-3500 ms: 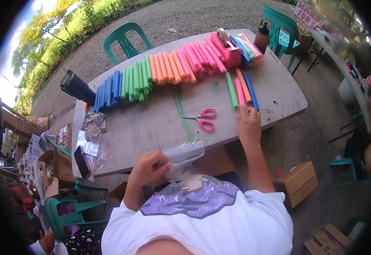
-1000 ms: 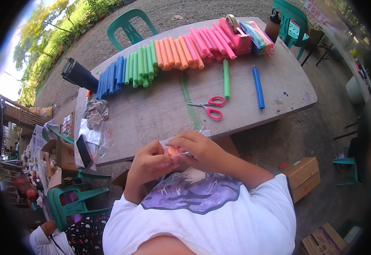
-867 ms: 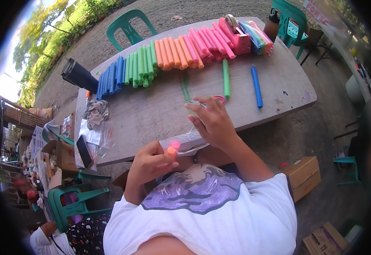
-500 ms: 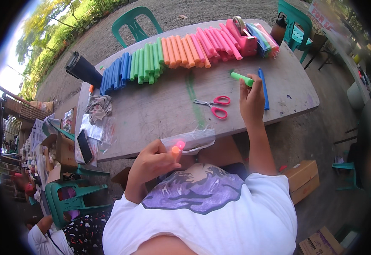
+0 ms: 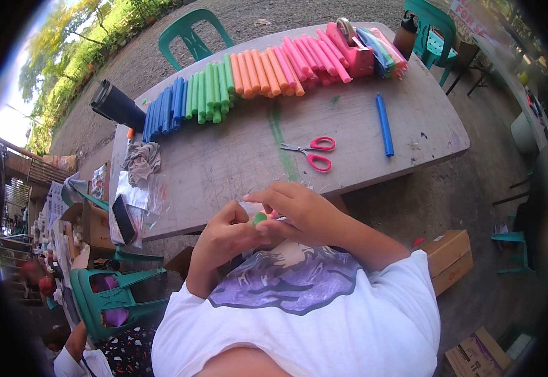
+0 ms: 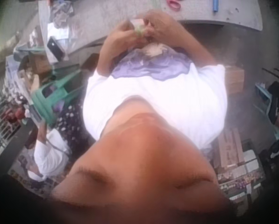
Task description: The person gathers colorful foam sticks from a table, bundles them together, and places them into a clear plastic bag. They repeat this process, using scissors to trim the bag and adding more sticks to the bundle before sealing it.
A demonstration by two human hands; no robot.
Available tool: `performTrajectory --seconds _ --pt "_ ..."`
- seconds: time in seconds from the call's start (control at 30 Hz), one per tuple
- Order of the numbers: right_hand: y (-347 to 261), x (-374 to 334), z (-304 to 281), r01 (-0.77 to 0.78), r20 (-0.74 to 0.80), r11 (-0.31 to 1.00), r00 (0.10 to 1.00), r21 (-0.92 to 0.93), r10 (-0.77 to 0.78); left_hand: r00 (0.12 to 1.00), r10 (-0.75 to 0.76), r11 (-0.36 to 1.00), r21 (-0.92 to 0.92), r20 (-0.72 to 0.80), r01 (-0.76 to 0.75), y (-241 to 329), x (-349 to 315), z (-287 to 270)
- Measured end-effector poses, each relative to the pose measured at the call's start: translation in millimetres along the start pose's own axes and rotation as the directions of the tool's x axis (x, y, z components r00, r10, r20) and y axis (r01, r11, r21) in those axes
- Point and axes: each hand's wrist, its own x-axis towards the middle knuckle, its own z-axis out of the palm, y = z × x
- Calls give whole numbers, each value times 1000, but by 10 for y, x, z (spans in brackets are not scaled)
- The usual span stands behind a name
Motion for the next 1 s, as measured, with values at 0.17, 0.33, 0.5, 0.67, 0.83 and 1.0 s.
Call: performTrajectory --seconds 0.17,0.33,0.5,0.67,0.83,1.0 --pt "541 -157 -427 -545 -647 529 762 -651 -11 999 -31 999 7 -17 31 -28 -71 -23" --pt "1197 -852 -768 -872 -821 85 483 -482 302 997 -24 1000 -10 -69 23 -26 -82 -31" --pt "794 -775 -826 -593 -933 791 350 -148 88 998 -27 1000 -4 -59 27 -49 -87 -42" --pt "271 -490 -555 -105 -906 993 423 -57 -8 997 -12 1000 -22 -78 11 -93 -94 -2" --pt "40 -71 -223 80 -831 992 542 -99 -127 996 -65 995 -79 -68 60 -28 -82 16" --pt "-61 47 -245 37 -761 991 638 -128 -122 995 -73 997 -20 -72 72 -18 -123 -34"
